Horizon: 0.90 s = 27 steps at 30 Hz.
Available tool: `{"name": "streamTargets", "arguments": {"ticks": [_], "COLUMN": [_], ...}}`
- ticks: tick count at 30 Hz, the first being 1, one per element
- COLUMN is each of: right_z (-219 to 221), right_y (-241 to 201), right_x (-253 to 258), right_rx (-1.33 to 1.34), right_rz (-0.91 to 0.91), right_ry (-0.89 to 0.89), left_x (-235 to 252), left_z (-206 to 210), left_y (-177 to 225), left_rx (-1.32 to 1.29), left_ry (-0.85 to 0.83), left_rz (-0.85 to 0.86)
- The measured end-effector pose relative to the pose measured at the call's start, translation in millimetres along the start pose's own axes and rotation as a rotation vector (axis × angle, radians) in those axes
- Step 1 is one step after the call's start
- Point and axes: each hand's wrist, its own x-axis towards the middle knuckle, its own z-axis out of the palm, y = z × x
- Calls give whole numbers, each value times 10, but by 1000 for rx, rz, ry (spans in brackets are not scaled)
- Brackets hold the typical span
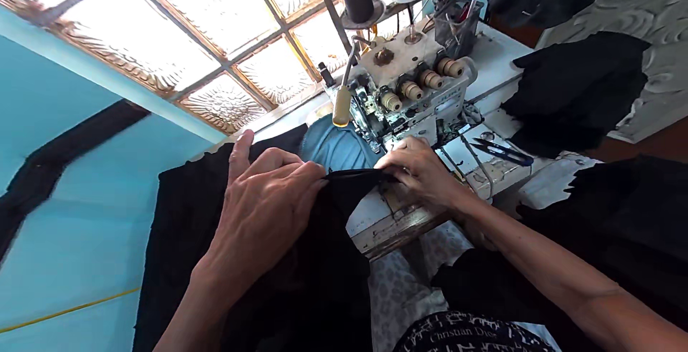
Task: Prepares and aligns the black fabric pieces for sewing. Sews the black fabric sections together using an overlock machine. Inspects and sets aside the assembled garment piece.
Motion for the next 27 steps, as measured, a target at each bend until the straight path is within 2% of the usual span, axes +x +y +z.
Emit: {"name": "streamTargets", "arguments": {"ticks": [6, 10, 14, 19, 23, 27], "right_z": [131, 62, 1, 27, 46, -80], "right_y": [114, 61, -96, -269, -230, -213], "right_x": [200, 247, 339, 365, 322, 262], "right_rx": [-65, -35, 79, 239, 248, 361], "right_rz": [12, 8, -139, -223, -231, -150], "right_ry": [48, -25, -113, -78, -72, -135], "left_x": [-41, -110, -116, -98, -143, -234], "left_z": [64, 113, 179, 180, 116, 3], "left_y": [20, 51, 63, 89, -56, -355], "left_rx": [26, 6, -36, -78, -139, -196], "left_ry": [0, 1, 6, -9, -112, -175], "left_rz": [-14, -26, -21, -18, -74, -137]}}
